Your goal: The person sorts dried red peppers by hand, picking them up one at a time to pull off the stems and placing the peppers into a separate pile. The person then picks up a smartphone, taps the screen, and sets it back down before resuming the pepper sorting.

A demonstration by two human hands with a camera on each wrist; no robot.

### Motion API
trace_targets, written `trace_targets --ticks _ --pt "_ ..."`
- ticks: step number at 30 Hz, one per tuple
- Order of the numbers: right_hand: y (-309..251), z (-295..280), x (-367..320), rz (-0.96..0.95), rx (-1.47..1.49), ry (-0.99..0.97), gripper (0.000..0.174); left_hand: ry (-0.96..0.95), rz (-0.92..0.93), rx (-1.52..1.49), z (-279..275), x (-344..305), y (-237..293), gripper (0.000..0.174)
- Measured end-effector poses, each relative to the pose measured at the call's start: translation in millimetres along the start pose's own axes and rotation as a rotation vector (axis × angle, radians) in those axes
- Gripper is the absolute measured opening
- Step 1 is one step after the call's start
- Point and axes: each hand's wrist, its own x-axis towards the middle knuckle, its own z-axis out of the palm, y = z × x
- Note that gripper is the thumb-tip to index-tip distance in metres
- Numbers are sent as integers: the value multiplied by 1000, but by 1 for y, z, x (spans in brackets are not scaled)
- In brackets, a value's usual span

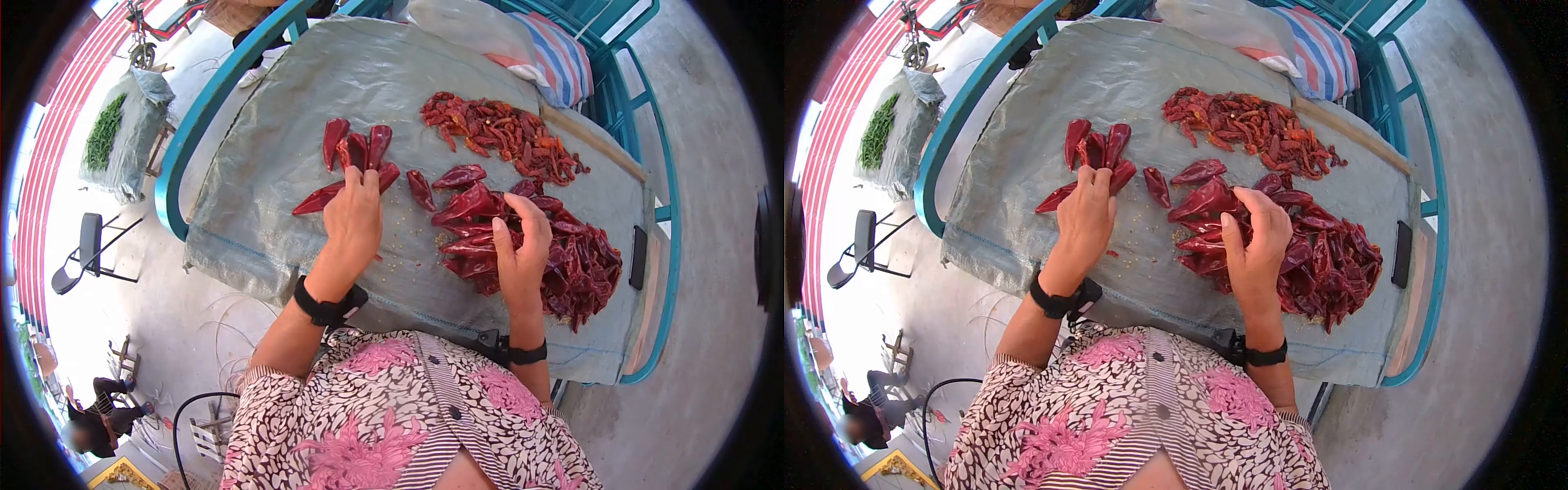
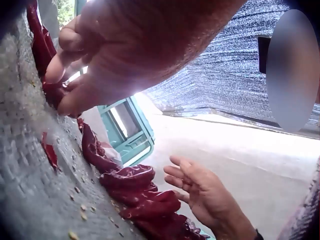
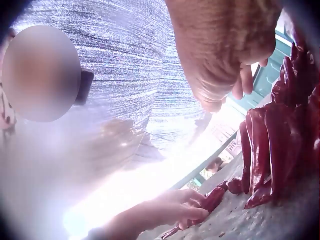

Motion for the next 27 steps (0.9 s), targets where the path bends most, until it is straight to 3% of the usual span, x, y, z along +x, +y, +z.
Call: trace_targets --ticks 4,7,12,16,20,22,24,27 --pt "1 -2 -4 -27 -31 -27 34 32 -16 5 -1 -1 3 37" --pt "0 -3 -6 -39 1 -46 37 127 139 -324 -13 -18 18 32" --pt "-19 -6 -1 -104 106 -237 43 -17 324 -530 -33 -34 52 33" --pt "-16 0 -5 -109 126 -208 38 -59 342 -522 -35 -32 50 36" --pt "-7 -6 -6 -9 89 -102 34 5 107 -266 -41 -22 12 40" --pt "-5 -9 -3 -53 4 -31 31 57 25 -102 -28 -18 -16 42" --pt "-5 -11 -5 65 28 -2 30 75 -32 6 -25 -15 -33 43" --pt "-1 -7 -8 113 64 73 28 -99 -115 76 -42 -9 -32 43"
